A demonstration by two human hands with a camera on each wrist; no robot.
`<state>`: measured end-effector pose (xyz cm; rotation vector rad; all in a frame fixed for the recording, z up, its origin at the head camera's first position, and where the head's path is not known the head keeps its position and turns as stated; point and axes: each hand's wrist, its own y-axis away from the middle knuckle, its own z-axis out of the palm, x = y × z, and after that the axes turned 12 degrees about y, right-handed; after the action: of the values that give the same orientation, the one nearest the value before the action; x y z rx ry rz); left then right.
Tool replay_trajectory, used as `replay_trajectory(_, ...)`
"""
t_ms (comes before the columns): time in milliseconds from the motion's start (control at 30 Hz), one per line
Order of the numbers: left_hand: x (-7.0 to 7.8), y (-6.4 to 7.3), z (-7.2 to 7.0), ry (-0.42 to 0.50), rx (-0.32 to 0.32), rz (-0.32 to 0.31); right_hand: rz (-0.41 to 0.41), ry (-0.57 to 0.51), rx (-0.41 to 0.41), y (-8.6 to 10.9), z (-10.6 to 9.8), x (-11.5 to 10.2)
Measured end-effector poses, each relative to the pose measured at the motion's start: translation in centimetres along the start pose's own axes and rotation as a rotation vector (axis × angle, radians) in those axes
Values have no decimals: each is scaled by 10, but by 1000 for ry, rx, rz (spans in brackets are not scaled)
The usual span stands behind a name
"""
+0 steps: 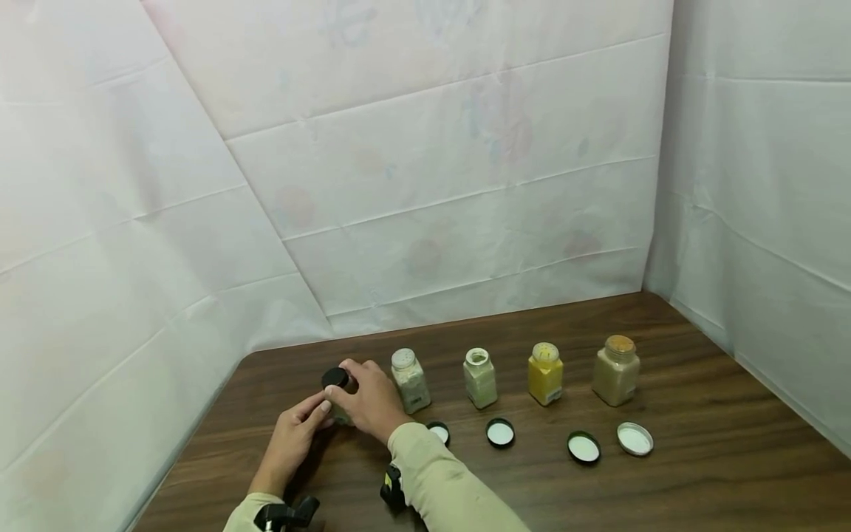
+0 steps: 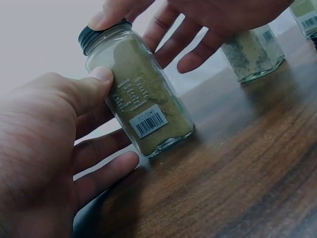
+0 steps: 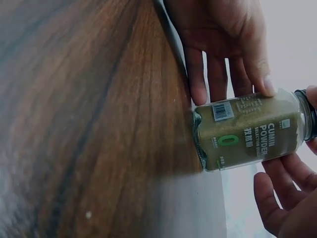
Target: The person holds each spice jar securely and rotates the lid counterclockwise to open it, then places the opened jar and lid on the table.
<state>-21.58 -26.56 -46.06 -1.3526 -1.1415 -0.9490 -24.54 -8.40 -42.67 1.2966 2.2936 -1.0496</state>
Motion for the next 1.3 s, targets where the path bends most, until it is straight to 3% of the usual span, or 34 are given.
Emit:
replay_trajectory(200, 1, 0, 2, -11, 7, 12, -4, 8, -2, 1, -2, 0)
replay_trajectory(467, 0, 0, 0, 52, 4, 11, 52, 38, -42, 2, -7, -6)
replay_trajectory(800, -3, -1, -1, 89, 6, -15, 120, -24, -27, 3, -7, -12)
replay_trajectory(1033, -4, -2, 0, 78, 3, -13, 63, 9, 25, 3, -4, -10)
replay_trajectory(1300, -5, -2, 0, 36, -22, 3, -7, 126, 48, 3, -2, -7)
